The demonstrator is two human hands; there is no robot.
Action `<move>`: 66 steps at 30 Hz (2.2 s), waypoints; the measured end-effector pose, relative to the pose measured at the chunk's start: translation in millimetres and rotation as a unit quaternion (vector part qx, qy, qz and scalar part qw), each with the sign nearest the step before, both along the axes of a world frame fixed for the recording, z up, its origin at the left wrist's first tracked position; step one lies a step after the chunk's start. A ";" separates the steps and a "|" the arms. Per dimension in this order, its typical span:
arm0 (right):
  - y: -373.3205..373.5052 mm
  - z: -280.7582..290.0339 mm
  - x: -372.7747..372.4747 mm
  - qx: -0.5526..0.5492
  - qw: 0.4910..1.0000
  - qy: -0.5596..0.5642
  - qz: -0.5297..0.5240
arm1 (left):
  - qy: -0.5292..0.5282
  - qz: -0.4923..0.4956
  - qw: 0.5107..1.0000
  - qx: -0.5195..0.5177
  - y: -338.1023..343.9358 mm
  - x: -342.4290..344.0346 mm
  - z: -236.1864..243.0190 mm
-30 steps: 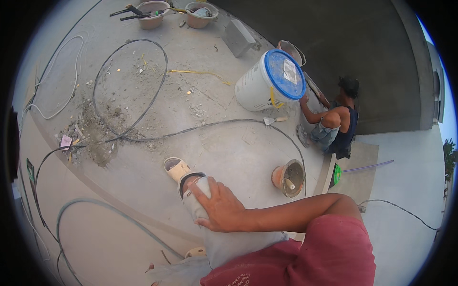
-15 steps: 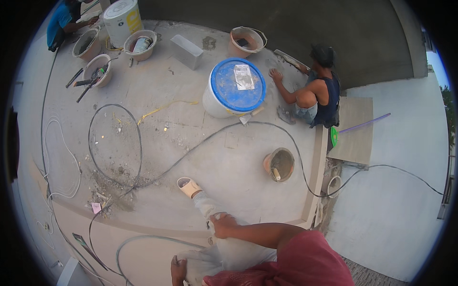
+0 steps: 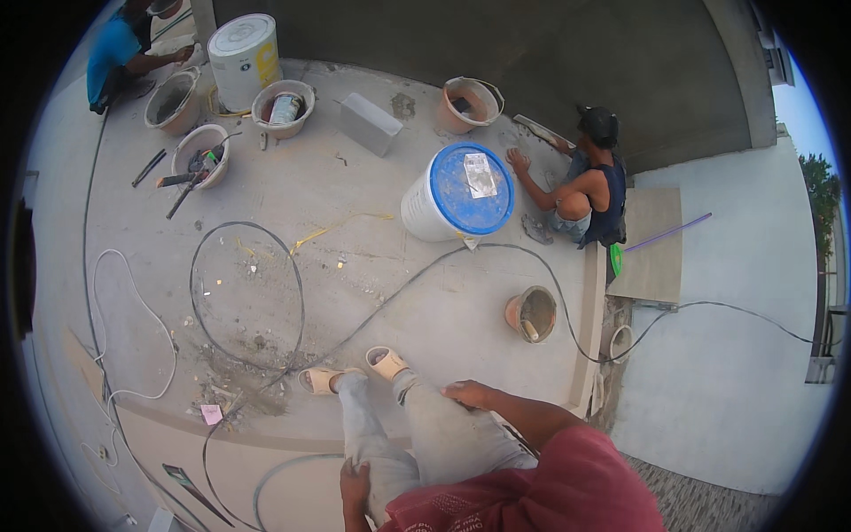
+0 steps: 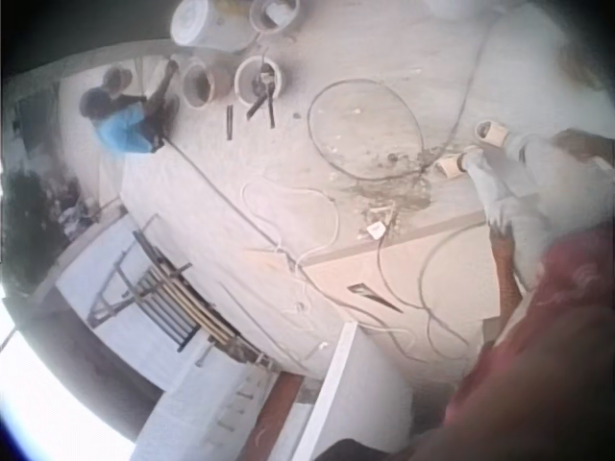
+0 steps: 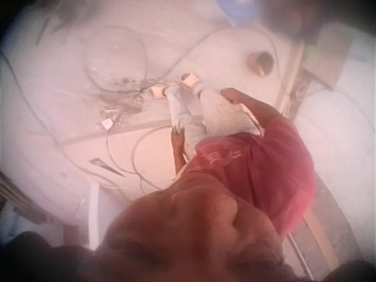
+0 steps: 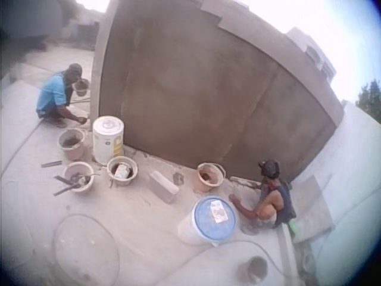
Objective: The person measures and positions a long metal trim piece along a curved wall edge, then uses a hammer to tap it into place. They also use a tape measure to check dimensions and adjust the trim alignment.
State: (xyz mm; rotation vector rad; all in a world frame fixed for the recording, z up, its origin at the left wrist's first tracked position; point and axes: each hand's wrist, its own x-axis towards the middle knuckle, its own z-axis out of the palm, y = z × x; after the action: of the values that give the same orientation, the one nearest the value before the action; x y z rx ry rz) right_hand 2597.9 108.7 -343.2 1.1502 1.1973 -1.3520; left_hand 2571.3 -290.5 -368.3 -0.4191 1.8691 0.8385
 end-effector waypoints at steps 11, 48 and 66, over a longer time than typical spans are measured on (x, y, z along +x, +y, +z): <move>-18.2 78.9 -79.3 0.115 0.993 0.002 -0.009 | -0.124 -0.010 0.992 -0.022 -41.7 -56.0 31.5; 164.5 58.0 -305.7 0.183 0.972 0.048 0.140 | 0.141 -0.270 0.948 -0.093 327.5 -552.6 8.1; 83.0 62.3 -470.3 0.172 0.968 -0.094 0.154 | 0.096 -0.267 0.957 -0.056 301.9 -781.0 -111.2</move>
State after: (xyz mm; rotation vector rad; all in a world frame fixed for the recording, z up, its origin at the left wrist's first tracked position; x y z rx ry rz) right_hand 2127.7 191.6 -280.9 1.2388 1.4378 -0.8017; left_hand 1790.3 11.4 -479.4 0.1103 2.0755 0.4167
